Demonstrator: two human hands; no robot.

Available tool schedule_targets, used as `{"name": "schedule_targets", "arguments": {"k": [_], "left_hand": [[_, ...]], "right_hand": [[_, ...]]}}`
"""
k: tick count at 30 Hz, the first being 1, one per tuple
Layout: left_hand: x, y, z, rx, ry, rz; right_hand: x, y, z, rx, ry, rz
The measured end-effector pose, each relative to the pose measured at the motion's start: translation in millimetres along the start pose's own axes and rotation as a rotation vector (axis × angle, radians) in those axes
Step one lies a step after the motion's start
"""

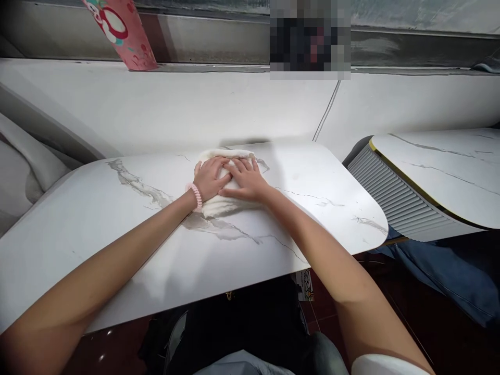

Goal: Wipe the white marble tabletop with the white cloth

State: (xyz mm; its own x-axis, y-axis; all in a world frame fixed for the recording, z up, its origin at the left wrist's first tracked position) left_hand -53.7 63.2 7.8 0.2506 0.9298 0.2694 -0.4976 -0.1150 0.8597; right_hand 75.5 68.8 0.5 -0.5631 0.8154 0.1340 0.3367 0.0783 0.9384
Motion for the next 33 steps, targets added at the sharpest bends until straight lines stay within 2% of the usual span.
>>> {"name": "schedule_targets", "arguments": {"k": [4,9,13,17,21,25,29,33], "left_hand": [[37.9,-5.8,-16.3,-0.001,-0.031,0.006],[65.3,-7.1,-23.4,0.019,-0.045,-0.018],[79.3,-8.8,-25.8,0.044,-0.026,-0.043],[85.3,-13.3,-25.7,0.087,-0.008,-0.051],[78.3,-16.1,-17.4,0.16,0.087,-0.025],[61.2,-19.3,1.4,0.191,0.136,-0.058],[33.7,-23.4,26.7,0.205,0.139,-0.076],[-5.0,-29.4,61.8,0.211,0.085,-0.13]], "right_hand": [[32.4,5.4,20.5,0.041,-0.099,-0.017],[64.0,11.0,44.3,0.193,-0.198,-0.074],[82.7,12.4,60.9,0.224,-0.181,-0.088],[86.8,11.1,65.8,0.213,-0.174,-0.054],[77.9,9.0,61.2,0.112,-0.188,-0.004],[56.6,10.6,53.9,0.077,-0.155,0.001],[17.8,15.2,48.7,0.058,-0.131,-0.019],[-38.4,21.6,44.9,0.1,-0.057,-0.025]]}}
Point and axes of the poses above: each hand's wrist, its own x-axis towards the middle knuckle, its own y-axis out of the back of the hand, z = x × y, the point moved 4 cm from there along x, towards the middle knuckle, and after that the axes turned 6 degrees about -y, right-handed, at the moved point
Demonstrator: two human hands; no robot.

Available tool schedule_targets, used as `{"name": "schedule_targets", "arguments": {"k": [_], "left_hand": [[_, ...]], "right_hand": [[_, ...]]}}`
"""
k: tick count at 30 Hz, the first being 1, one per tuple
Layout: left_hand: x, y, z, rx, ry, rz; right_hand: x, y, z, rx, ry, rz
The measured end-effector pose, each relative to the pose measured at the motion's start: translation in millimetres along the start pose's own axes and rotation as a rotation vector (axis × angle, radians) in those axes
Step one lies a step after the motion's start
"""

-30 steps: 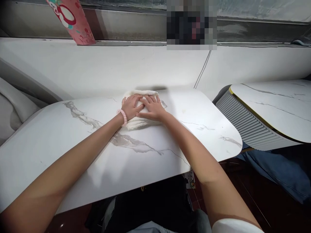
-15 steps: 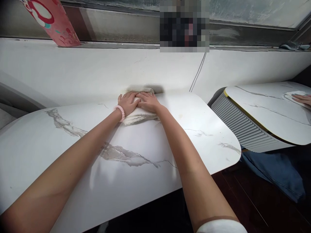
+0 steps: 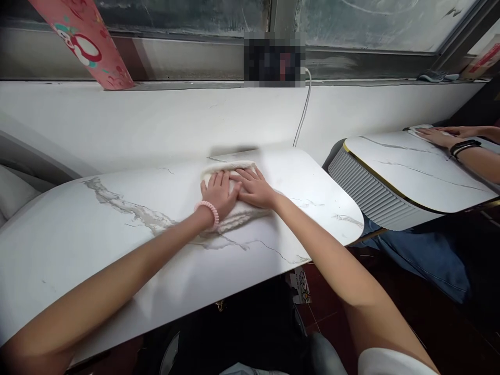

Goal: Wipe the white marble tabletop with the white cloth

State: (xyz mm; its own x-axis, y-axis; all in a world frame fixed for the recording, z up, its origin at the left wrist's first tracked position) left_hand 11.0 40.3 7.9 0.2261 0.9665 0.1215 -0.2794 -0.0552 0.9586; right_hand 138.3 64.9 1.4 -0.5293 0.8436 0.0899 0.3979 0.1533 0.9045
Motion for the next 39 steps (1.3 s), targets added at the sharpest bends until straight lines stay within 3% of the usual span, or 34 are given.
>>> {"name": "schedule_targets", "arguments": {"k": [5,9,13,17,25,31,39], "left_hand": [[-53.5,-7.4,53.1,0.017,-0.128,-0.136],[-74.3,-14.9,93.1,0.007,-0.223,-0.153],[-63.6,-23.5,114.9,-0.02,-0.271,-0.137],[-31.0,-27.6,116.9,-0.037,-0.263,-0.108],[62.3,-32.6,102.8,-0.046,-0.252,-0.09],[118.9,-38.9,96.8,-0.059,-0.245,-0.084],[166.8,-49.0,101.5,-0.06,-0.227,-0.042]], "right_hand": [[-78.7,19.5,-1.6,0.113,0.069,0.028],[-122.0,34.9,3.0,0.169,-0.13,0.003],[-131.6,40.2,13.0,0.157,-0.273,0.092],[-110.2,42.1,34.9,0.117,-0.309,0.207],[-32.1,54.7,101.8,0.013,-0.287,0.309],[12.2,61.9,142.7,-0.036,-0.288,0.305],[44.7,75.7,179.9,-0.056,-0.272,0.308]]}}
Point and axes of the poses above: each hand's wrist, its own x-axis towards the middle knuckle, its own y-axis out of the back of the hand, z = x × y, the point moved 4 cm from there along x, towards the middle knuckle, and after that the axes turned 6 degrees about -y, right-handed, at the moved point
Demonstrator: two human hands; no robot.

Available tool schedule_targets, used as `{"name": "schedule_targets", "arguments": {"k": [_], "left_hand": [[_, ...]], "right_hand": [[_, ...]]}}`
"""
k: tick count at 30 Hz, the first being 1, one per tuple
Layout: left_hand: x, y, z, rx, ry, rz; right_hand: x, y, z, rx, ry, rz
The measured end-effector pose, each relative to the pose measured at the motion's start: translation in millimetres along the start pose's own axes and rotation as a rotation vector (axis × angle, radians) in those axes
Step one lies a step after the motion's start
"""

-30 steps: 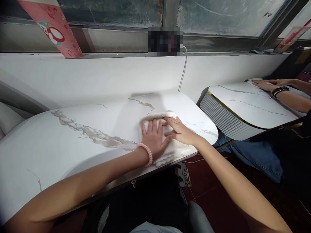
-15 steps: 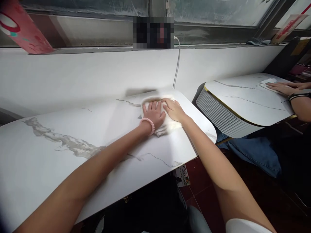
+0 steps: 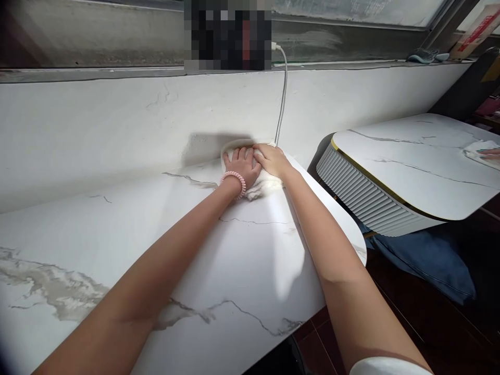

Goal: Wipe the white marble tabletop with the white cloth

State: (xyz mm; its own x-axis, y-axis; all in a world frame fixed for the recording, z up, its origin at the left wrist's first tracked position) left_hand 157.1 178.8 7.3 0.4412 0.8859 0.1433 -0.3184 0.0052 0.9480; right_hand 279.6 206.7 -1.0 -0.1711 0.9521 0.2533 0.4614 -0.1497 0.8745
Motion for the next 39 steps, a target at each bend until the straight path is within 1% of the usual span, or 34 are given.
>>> {"name": "schedule_targets", "arguments": {"k": [3,7,11,14,17,20,27,31,35,39], "left_hand": [[9.4,-3.6,0.0,0.015,0.003,0.017],[12.1,-5.4,0.8,0.052,0.01,0.03],[5.7,-6.1,6.4,0.071,0.021,0.005],[-4.7,-7.3,16.4,0.066,0.046,-0.008],[-20.3,-9.7,32.9,0.065,0.057,-0.008],[-40.7,-12.8,55.3,0.067,0.054,-0.006],[-95.6,-18.4,116.4,0.041,-0.01,0.012],[-119.7,-22.4,145.2,0.021,-0.082,-0.001],[-134.6,-25.1,164.3,-0.023,-0.141,-0.024],[-139.5,-24.5,170.5,-0.033,-0.154,-0.017]], "right_hand": [[6.1,3.4,2.6,0.007,0.029,-0.022],[7.3,7.3,1.6,0.019,0.059,-0.035],[2.2,7.3,0.5,0.016,0.089,-0.062],[-9.7,10.0,-0.3,0.023,0.109,-0.066],[-30.7,16.8,-1.2,0.017,0.119,-0.079],[-59.6,27.5,-0.2,-0.003,0.101,-0.094],[-143.7,58.7,5.2,-0.004,0.07,-0.102],[-189.8,72.7,9.7,-0.036,-0.016,-0.066],[-222.3,80.0,14.7,-0.081,-0.127,-0.02],[-231.9,81.7,16.5,-0.107,-0.172,-0.011]]}}
Point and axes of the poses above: each hand's wrist, its own x-axis towards the middle knuckle, its own y-axis out of the back of the hand, z = x × y, the point moved 4 cm from there along x, towards the middle knuckle, and after that the axes turned 6 degrees about -y, right-handed, at the moved point
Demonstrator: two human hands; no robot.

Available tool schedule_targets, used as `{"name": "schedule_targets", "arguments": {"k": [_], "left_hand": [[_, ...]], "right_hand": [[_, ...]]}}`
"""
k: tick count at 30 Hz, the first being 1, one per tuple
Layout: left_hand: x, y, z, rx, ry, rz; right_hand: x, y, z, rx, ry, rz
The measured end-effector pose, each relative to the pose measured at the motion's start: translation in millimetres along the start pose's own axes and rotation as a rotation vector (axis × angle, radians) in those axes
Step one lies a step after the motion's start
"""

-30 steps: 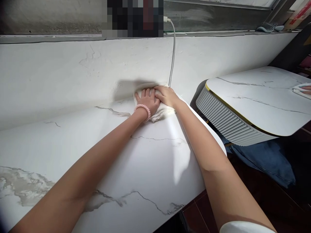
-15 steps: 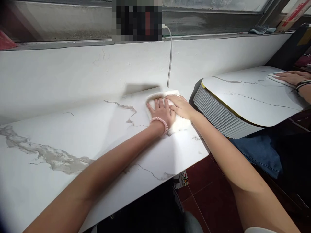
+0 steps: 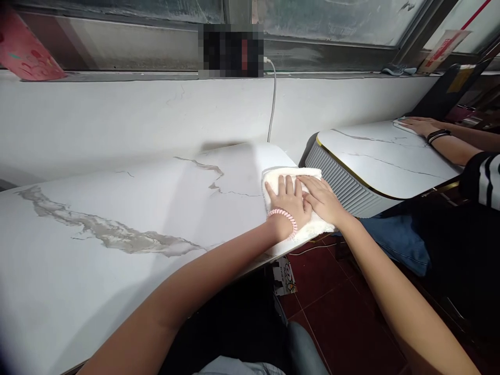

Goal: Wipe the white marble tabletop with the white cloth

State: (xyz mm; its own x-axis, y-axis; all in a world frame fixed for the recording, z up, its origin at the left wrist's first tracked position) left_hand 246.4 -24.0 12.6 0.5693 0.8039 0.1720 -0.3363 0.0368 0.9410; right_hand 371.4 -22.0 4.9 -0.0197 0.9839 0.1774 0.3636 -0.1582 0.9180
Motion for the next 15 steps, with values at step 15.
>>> {"name": "schedule_targets", "arguments": {"k": [15], "left_hand": [[45.5,3.3,-56.1,0.007,0.041,0.07]], "right_hand": [[73.8,-15.1,-13.1,0.013,0.095,-0.002]]}}
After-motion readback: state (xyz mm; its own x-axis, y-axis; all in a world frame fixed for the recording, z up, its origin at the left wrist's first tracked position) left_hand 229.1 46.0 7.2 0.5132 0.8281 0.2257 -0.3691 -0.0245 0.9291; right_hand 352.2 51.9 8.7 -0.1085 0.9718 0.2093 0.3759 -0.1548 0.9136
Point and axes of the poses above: each hand's wrist, its own x-axis towards the middle knuckle, its own y-axis out of the back of the hand, z = x × y, the point moved 4 cm from there along x, towards the middle knuckle, and after that the axes turned 6 degrees about -y, right-handed, at the moved point
